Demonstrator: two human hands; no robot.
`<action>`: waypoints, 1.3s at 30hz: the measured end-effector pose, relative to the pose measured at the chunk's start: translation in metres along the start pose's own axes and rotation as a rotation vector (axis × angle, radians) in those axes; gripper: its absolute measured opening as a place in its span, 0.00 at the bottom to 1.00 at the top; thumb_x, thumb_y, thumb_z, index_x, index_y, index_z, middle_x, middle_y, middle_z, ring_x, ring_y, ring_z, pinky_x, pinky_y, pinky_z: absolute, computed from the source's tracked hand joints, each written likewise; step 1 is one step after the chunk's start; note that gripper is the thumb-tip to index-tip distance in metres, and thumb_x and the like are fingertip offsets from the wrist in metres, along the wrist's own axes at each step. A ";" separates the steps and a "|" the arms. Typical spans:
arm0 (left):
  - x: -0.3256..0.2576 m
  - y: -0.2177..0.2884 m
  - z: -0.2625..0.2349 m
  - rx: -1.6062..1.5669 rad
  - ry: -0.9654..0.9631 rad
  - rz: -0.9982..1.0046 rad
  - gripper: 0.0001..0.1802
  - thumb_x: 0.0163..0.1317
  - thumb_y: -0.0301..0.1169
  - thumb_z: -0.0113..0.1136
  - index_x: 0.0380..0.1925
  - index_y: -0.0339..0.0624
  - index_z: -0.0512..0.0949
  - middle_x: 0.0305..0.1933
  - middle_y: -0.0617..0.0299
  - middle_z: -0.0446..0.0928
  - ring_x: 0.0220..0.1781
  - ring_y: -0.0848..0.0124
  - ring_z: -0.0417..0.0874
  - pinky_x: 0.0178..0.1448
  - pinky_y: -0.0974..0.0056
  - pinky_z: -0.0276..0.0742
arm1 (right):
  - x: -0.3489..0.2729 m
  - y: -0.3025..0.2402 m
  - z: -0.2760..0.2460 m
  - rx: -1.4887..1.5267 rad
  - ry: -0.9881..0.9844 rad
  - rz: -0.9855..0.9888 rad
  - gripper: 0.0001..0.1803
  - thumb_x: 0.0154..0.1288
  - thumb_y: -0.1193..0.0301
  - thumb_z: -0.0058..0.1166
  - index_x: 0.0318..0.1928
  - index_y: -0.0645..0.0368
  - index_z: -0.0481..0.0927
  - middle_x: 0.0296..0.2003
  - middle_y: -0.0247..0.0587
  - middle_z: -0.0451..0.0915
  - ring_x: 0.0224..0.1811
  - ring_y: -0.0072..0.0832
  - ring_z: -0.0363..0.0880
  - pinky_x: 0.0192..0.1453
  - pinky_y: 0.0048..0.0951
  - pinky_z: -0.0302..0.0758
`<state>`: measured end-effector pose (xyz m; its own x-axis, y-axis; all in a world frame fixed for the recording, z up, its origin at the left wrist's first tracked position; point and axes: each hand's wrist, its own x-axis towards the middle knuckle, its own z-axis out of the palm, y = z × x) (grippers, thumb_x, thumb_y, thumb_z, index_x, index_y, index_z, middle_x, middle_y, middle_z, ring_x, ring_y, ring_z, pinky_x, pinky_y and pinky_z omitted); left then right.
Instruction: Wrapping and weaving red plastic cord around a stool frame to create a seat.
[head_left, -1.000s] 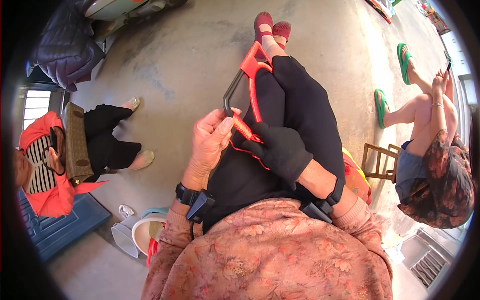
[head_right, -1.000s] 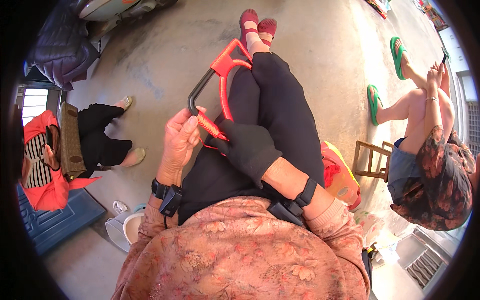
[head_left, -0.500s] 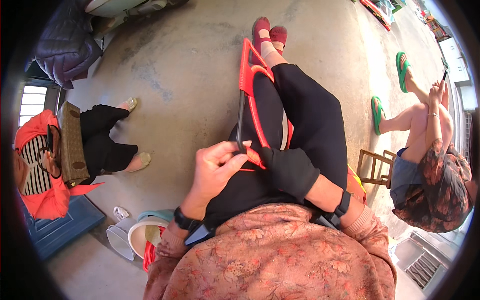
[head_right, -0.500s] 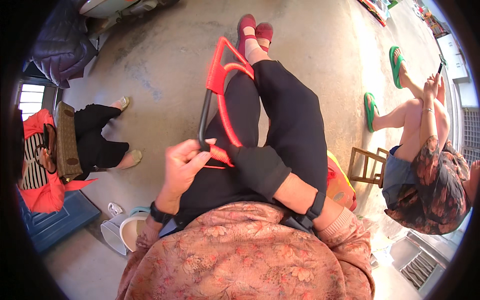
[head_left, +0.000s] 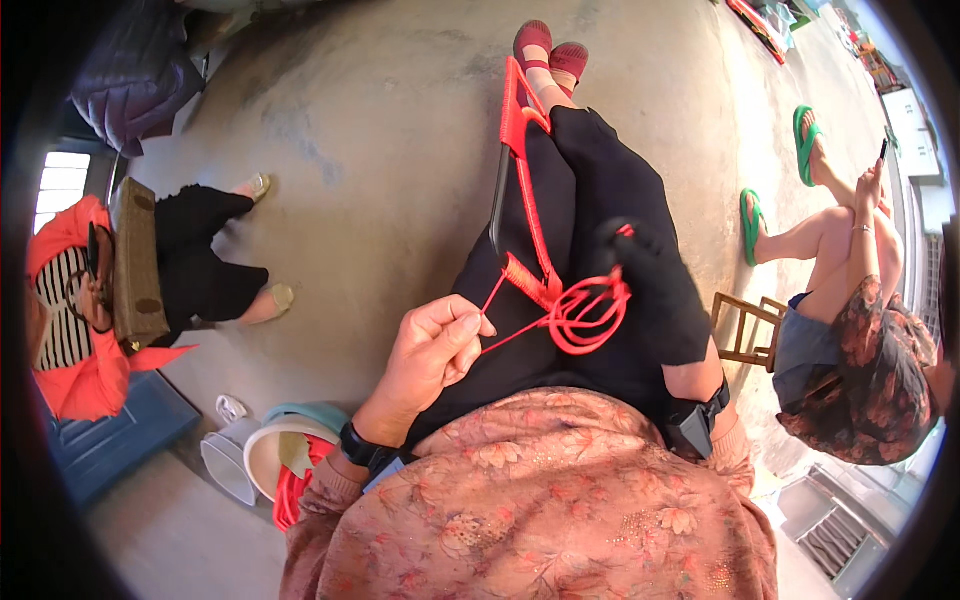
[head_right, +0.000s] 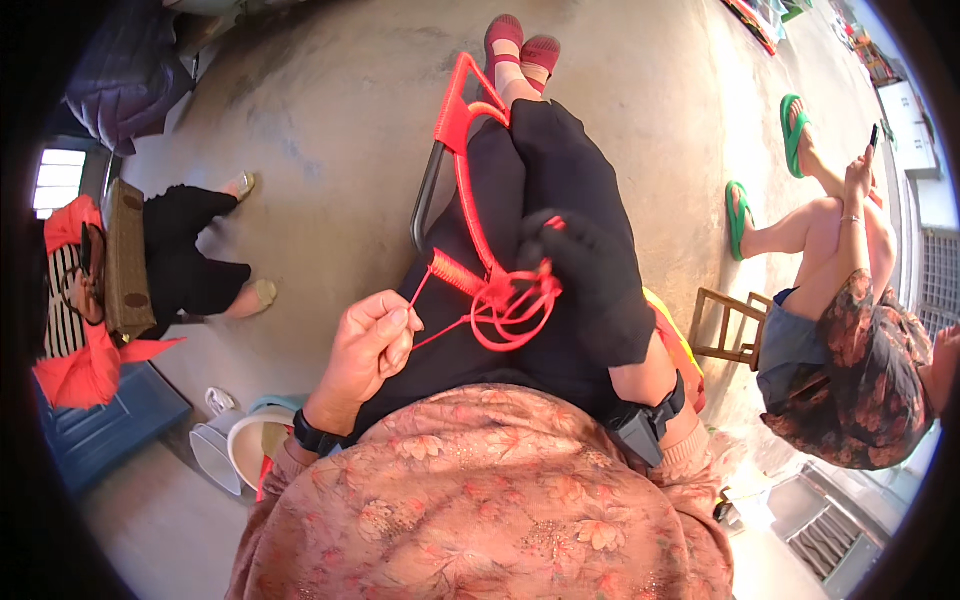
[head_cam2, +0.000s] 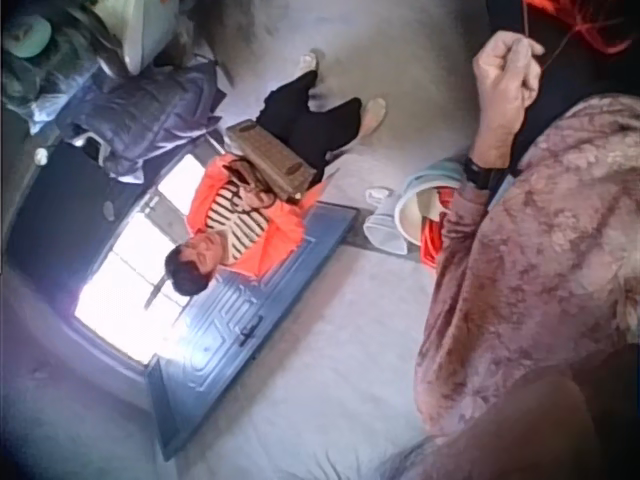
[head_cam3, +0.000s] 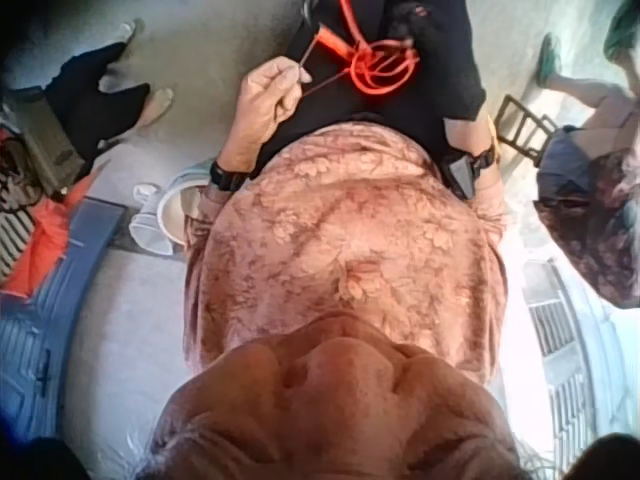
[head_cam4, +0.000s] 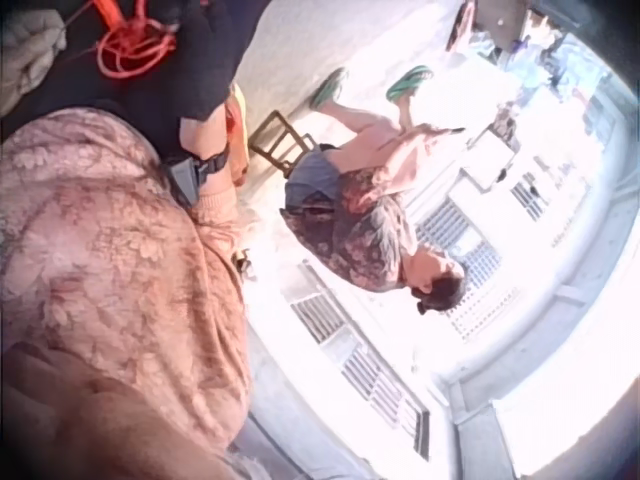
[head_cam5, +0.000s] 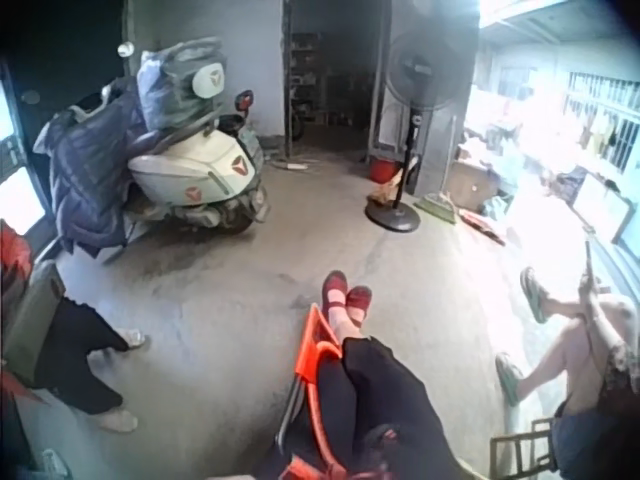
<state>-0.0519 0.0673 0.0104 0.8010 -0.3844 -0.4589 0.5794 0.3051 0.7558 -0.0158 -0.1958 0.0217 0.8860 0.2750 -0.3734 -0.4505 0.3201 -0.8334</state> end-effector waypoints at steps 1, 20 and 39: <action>-0.002 -0.002 0.000 -0.104 -0.055 -0.037 0.12 0.70 0.34 0.51 0.33 0.36 0.75 0.14 0.70 0.65 0.13 0.85 0.60 0.16 0.77 0.52 | 0.001 -0.001 -0.007 0.192 0.084 -0.089 0.14 0.70 0.74 0.47 0.52 0.65 0.73 0.37 0.34 0.79 0.40 0.19 0.75 0.46 0.21 0.72; 0.064 0.027 0.020 0.072 0.059 0.243 0.18 0.65 0.25 0.55 0.56 0.36 0.72 0.51 0.62 0.76 0.43 0.78 0.77 0.40 0.73 0.76 | 0.046 -0.017 0.033 -0.713 0.304 -0.493 0.07 0.61 0.77 0.56 0.40 0.63 0.81 0.33 0.32 0.81 0.34 0.18 0.78 0.39 0.22 0.74; -0.078 0.132 -0.010 -0.343 -0.310 0.700 0.10 0.75 0.34 0.35 0.33 0.44 0.60 0.21 0.63 0.65 0.19 0.76 0.61 0.21 0.69 0.62 | 0.040 -0.045 0.083 -1.552 -0.239 -0.937 0.26 0.46 0.65 0.65 0.49 0.57 0.77 0.51 0.42 0.75 0.60 0.42 0.68 0.65 0.40 0.64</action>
<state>-0.0369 0.1461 0.1417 0.9442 -0.2141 0.2503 0.0174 0.7913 0.6111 0.0308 -0.1241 0.0783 0.6615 0.6741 0.3286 0.7486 -0.5677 -0.3424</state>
